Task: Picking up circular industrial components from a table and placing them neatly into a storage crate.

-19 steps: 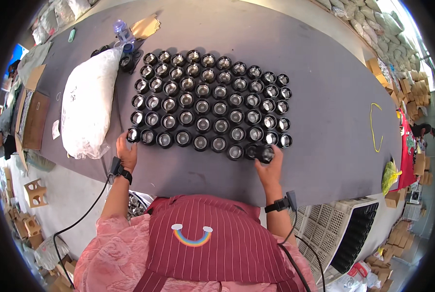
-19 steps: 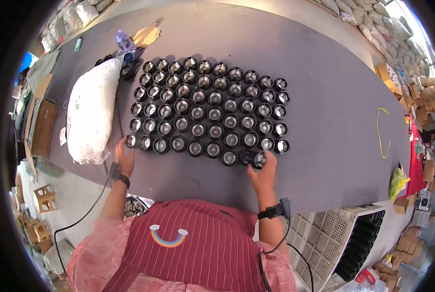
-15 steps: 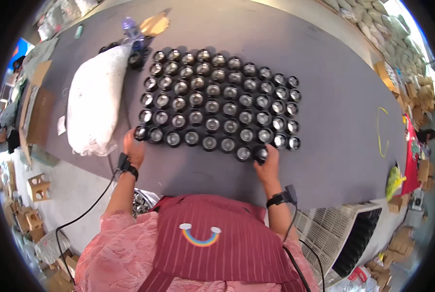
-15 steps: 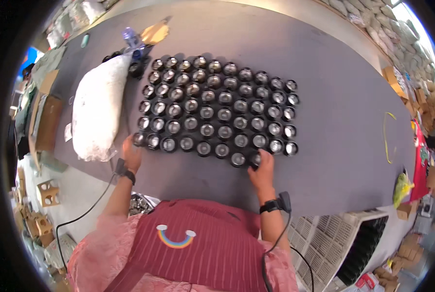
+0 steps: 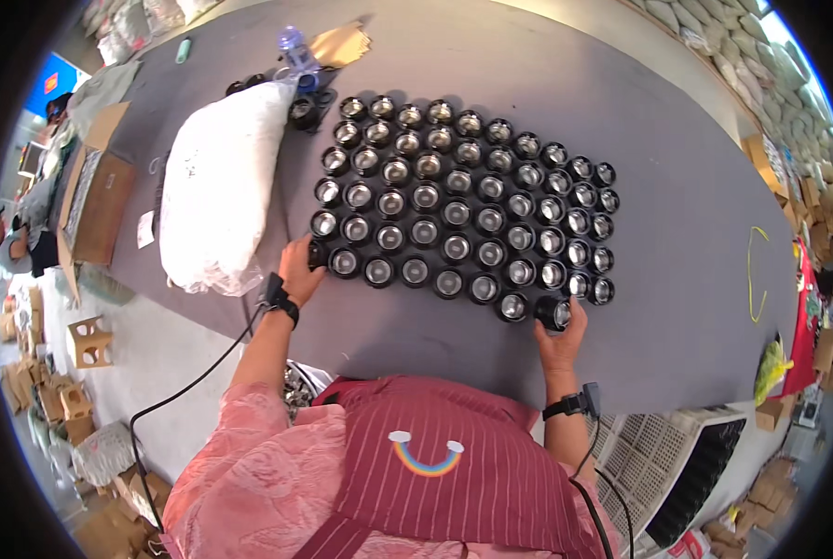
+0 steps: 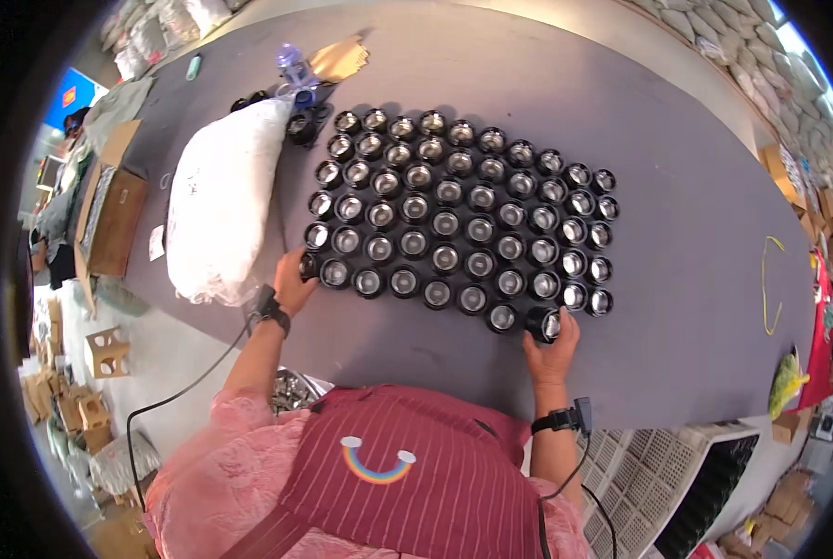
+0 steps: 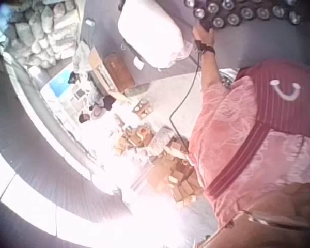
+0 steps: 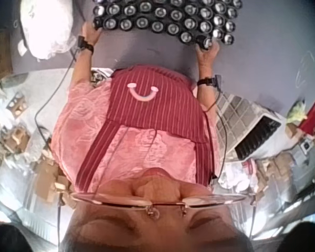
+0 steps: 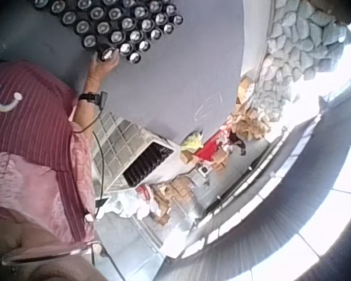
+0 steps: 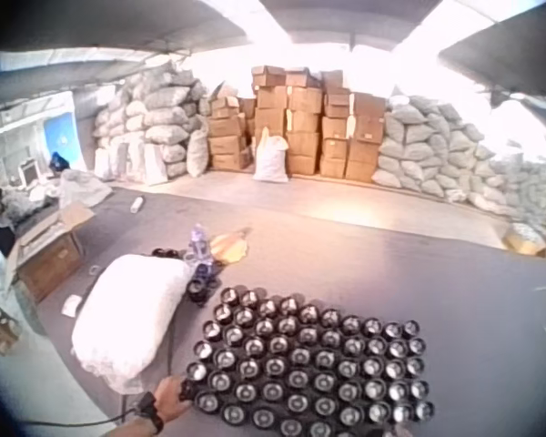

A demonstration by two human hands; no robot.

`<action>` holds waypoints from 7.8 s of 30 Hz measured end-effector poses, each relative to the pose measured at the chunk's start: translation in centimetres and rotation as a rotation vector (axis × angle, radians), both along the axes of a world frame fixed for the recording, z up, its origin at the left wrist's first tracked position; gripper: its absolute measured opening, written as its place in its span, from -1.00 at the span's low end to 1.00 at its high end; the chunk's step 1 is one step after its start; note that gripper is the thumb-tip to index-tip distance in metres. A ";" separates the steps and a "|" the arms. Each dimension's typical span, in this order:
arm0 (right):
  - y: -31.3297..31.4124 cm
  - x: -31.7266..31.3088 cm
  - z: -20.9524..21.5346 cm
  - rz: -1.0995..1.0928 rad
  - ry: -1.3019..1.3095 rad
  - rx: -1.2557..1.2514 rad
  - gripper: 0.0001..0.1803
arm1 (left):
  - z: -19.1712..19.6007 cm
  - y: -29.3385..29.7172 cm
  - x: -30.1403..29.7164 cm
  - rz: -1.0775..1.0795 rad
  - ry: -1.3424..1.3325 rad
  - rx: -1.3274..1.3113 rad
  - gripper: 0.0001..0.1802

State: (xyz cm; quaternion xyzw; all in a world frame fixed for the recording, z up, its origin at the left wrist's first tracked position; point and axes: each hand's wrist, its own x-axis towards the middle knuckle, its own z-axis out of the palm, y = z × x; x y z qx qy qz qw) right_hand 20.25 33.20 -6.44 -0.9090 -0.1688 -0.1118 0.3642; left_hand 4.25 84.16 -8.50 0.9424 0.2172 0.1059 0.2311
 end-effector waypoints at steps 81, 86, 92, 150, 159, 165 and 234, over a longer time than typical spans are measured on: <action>10.8 -2.4 0.6 0.115 0.326 0.209 -0.10 | -1.4 -17.1 7.1 -0.076 -0.345 -0.286 -0.16; 13.0 -1.9 3.2 0.194 0.112 0.179 -0.15 | -1.4 -16.2 4.9 -0.071 -0.376 -0.271 -0.20; 15.0 -2.0 3.2 0.264 0.243 0.298 -0.15 | -1.1 -15.5 3.4 -0.090 -0.305 -0.290 -0.16; -60.6 -14.9 14.8 -0.776 0.088 0.569 -0.14 | 17.1 -82.9 12.7 -1.455 0.159 -0.761 -0.21; -75.4 -7.1 0.5 -0.942 0.005 0.686 -0.22 | 8.7 -74.3 13.3 -1.077 0.332 -0.557 -0.36; -77.8 -3.1 -4.9 -1.035 0.092 0.726 -0.12 | 8.5 -72.1 11.4 -0.899 0.402 -0.486 -0.41; 1.3 6.5 1.8 -0.117 0.079 0.005 -0.24 | -0.3 1.2 6.6 0.004 -0.036 -0.036 -0.16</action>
